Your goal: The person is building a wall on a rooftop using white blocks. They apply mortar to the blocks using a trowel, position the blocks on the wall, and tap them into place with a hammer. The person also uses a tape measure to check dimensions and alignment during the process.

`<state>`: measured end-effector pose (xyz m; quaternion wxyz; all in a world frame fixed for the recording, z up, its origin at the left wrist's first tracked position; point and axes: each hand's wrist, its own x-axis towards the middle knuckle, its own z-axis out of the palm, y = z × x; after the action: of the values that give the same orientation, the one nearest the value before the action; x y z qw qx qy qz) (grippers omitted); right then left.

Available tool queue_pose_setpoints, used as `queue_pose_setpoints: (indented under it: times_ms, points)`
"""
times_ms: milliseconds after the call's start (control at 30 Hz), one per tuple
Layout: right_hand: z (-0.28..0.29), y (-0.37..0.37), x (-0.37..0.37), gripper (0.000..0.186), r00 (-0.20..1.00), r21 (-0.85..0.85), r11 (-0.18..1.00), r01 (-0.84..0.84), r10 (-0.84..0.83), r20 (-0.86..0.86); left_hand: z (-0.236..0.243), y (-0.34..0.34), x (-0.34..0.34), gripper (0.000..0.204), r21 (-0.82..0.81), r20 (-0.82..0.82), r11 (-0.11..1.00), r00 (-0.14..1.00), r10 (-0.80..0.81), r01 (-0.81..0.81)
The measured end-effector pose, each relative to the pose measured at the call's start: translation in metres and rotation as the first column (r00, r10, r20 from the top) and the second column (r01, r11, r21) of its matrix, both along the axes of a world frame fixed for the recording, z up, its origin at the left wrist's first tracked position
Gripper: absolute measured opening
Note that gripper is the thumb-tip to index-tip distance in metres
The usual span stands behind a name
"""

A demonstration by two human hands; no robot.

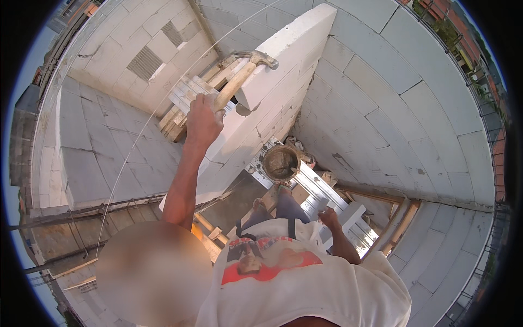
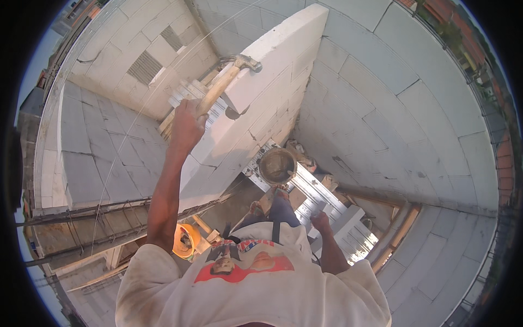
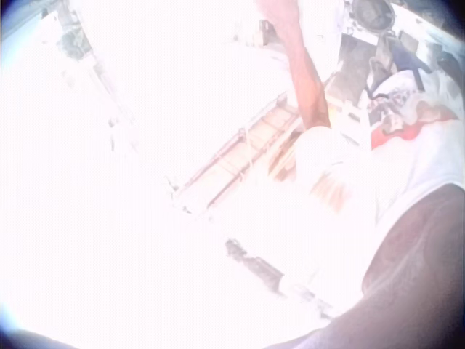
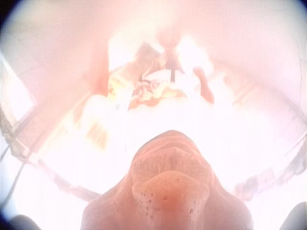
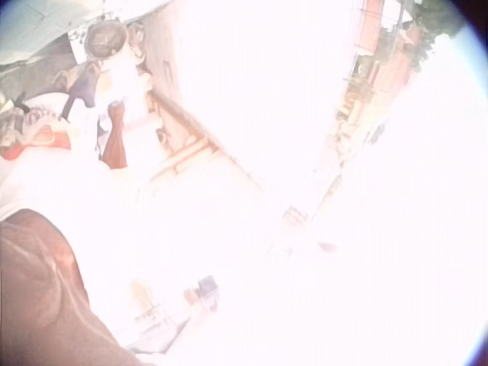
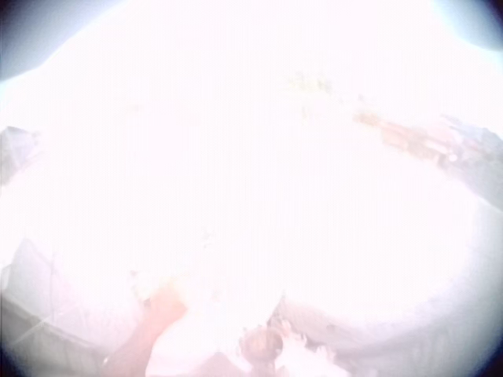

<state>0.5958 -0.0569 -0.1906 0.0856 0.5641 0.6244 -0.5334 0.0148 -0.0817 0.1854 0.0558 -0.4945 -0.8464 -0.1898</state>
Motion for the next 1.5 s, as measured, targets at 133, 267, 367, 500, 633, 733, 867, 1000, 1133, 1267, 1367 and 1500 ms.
queue_pose_setpoints:
  times_ms: [133, 267, 367, 500, 633, 733, 867, 1000, 1133, 1267, 1367, 1500]
  points:
    - [0.009, -0.037, 0.006, 0.024, 0.999, -0.073, 0.997, 0.036, -0.033, 0.037, 0.003, -0.017, 0.003, 0.051, -0.062, 0.010, 0.995, 0.997, 0.076, -0.076]
    - [0.009, -0.067, 0.023, 0.023, 0.999, -0.045, 0.999, 0.030, -0.029, 0.024, 0.016, -0.030, 0.039, 0.054, 0.256, -0.244, 0.965, 0.970, 0.015, 0.049]
    - [0.008, -0.082, 0.009, 0.027, 0.998, 0.011, 1.000, -0.007, 0.007, 0.059, -0.037, -0.049, 0.084, 0.053, 0.386, -0.192, 0.889, 0.964, -0.182, 0.245]
    - [-0.071, -0.061, -0.020, 0.036, 0.969, 0.152, 0.968, -0.200, 0.172, 0.177, -0.206, -0.108, 0.150, 0.050, 0.067, 0.591, 0.983, 0.787, -0.179, 0.173]
    - [-0.143, 0.019, -0.116, 0.035, 0.920, 0.047, 0.949, -0.313, 0.290, 0.264, -0.413, -0.176, 0.196, 0.051, -0.501, 0.837, 0.864, 0.227, 0.499, -0.053]
    - [-0.219, 0.072, -0.187, 0.034, 0.762, 0.081, 0.844, -0.531, 0.433, 0.482, -0.487, -0.210, 0.224, 0.059, -0.551, 0.726, 0.825, 0.560, 0.399, 0.126]
    - [-0.316, 0.111, -0.265, 0.045, 0.659, 0.026, 0.815, -0.579, 0.449, 0.603, -0.452, -0.200, 0.267, 0.063, -0.822, 0.405, 0.551, 0.827, 0.390, 0.142]
    - [-0.393, 0.116, -0.284, 0.053, 0.676, -0.056, 0.865, -0.498, 0.428, 0.600, -0.464, -0.217, 0.270, 0.057, -0.794, 0.453, 0.606, 0.715, 0.533, 0.051]
    - [-0.418, 0.125, -0.303, 0.046, 0.687, -0.143, 0.847, -0.513, 0.504, 0.524, -0.485, -0.239, 0.273, 0.050, -0.781, 0.480, 0.624, 0.635, 0.605, -0.004]
    - [-0.392, 0.135, -0.307, 0.036, 0.706, -0.229, 0.824, -0.519, 0.564, 0.430, -0.489, -0.245, 0.284, 0.047, -0.796, 0.467, 0.604, 0.600, 0.650, -0.035]
    - [-0.366, 0.118, -0.292, 0.037, 0.680, -0.093, 0.808, -0.582, 0.546, 0.489, -0.488, -0.242, 0.288, 0.047, -0.799, 0.480, 0.601, 0.574, 0.664, -0.027]
    - [-0.383, 0.115, -0.291, 0.041, 0.664, 0.094, 0.772, -0.629, 0.471, 0.581, -0.491, -0.236, 0.288, 0.046, -0.826, 0.452, 0.564, 0.582, 0.676, -0.014]
